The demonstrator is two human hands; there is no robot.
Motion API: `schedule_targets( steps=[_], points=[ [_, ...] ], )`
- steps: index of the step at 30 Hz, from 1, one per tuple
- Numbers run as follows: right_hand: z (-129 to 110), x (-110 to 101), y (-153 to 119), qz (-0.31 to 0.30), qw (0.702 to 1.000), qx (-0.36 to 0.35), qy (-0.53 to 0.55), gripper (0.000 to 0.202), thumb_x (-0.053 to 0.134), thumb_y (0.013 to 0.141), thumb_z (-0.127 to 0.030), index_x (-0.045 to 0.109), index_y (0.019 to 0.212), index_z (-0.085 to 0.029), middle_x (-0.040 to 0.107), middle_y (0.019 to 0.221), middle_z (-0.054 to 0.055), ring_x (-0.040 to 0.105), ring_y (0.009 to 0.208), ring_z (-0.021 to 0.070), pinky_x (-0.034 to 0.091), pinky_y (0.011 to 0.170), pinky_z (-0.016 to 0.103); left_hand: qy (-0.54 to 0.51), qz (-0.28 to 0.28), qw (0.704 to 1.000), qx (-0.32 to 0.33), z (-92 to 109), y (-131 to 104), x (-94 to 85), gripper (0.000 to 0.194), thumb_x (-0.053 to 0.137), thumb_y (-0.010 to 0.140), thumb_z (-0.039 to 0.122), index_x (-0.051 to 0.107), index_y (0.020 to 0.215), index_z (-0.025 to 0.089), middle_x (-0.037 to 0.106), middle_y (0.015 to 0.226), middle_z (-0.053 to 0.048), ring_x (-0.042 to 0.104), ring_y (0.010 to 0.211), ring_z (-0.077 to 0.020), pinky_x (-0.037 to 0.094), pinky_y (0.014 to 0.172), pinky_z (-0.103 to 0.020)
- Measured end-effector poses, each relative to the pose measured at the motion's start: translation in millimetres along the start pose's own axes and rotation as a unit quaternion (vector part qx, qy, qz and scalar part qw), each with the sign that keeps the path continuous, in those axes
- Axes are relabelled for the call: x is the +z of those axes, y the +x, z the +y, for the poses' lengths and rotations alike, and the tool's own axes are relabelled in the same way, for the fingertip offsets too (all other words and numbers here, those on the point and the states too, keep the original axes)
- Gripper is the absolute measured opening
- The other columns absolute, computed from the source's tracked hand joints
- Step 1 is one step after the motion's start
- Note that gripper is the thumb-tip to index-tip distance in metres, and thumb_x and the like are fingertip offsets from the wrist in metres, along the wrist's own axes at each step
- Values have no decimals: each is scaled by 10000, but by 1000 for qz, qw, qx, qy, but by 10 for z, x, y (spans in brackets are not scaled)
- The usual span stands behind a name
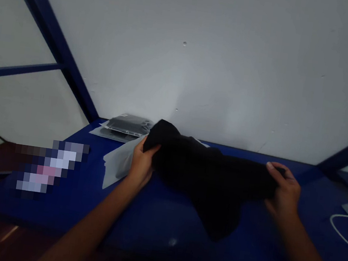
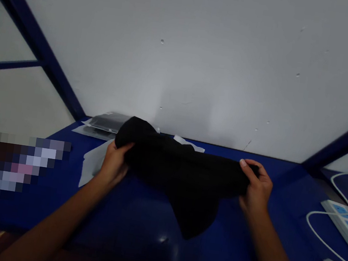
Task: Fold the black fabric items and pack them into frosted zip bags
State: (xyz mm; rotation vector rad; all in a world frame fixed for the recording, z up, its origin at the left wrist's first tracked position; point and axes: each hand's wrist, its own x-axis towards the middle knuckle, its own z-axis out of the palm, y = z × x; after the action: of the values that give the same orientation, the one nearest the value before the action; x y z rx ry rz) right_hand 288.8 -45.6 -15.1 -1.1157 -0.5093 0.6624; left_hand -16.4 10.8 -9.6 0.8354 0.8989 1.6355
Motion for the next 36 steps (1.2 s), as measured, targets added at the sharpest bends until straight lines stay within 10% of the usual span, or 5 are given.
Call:
schedule_targets(
  steps=[11,20,27,32,36],
  points=[
    [-45,-84,49,-119,986,40,-107,352,855,510,-376,707,800,-244,626,702,-17,573,590,133,461,504,244,-16,-55,989,-133,87,112,-135,249,700,600,154,643,840,119,677,765,-55,661,794,-226,537,736,-301],
    [-42,-162,70,-377,822,-31,-426,592,782,633,-417,600,1189,-329,681,1010,13,633,984,269,485,916,446,254,-308,906,-142,516,96,-261,781,774,562,115,507,1264,328,587,1170,-37,574,1089,-259,490,912,-378],
    [-172,-334,279,-175,897,-103,-392,577,760,611,-483,633,1136,-280,683,969,41,651,911,283,505,852,454,343,-310,860,-218,442,79,-337,425,720,703,398,632,1076,213,675,893,-61,653,752,-196,522,630,-281],
    [52,-425,455,-122,802,-189,-554,584,662,667,-501,635,1141,-162,663,1098,138,618,1019,332,456,919,482,557,-327,764,-3,347,63,-238,467,650,758,510,602,1122,222,599,694,2,564,598,-156,437,534,-258],
    [92,-453,464,-143,758,-206,-602,604,599,710,-548,618,1172,-160,670,1098,141,624,1007,332,468,898,470,546,-455,697,96,325,41,-237,644,742,712,338,486,1302,363,533,1223,-47,541,1059,-230,485,821,-346]
  ],
)
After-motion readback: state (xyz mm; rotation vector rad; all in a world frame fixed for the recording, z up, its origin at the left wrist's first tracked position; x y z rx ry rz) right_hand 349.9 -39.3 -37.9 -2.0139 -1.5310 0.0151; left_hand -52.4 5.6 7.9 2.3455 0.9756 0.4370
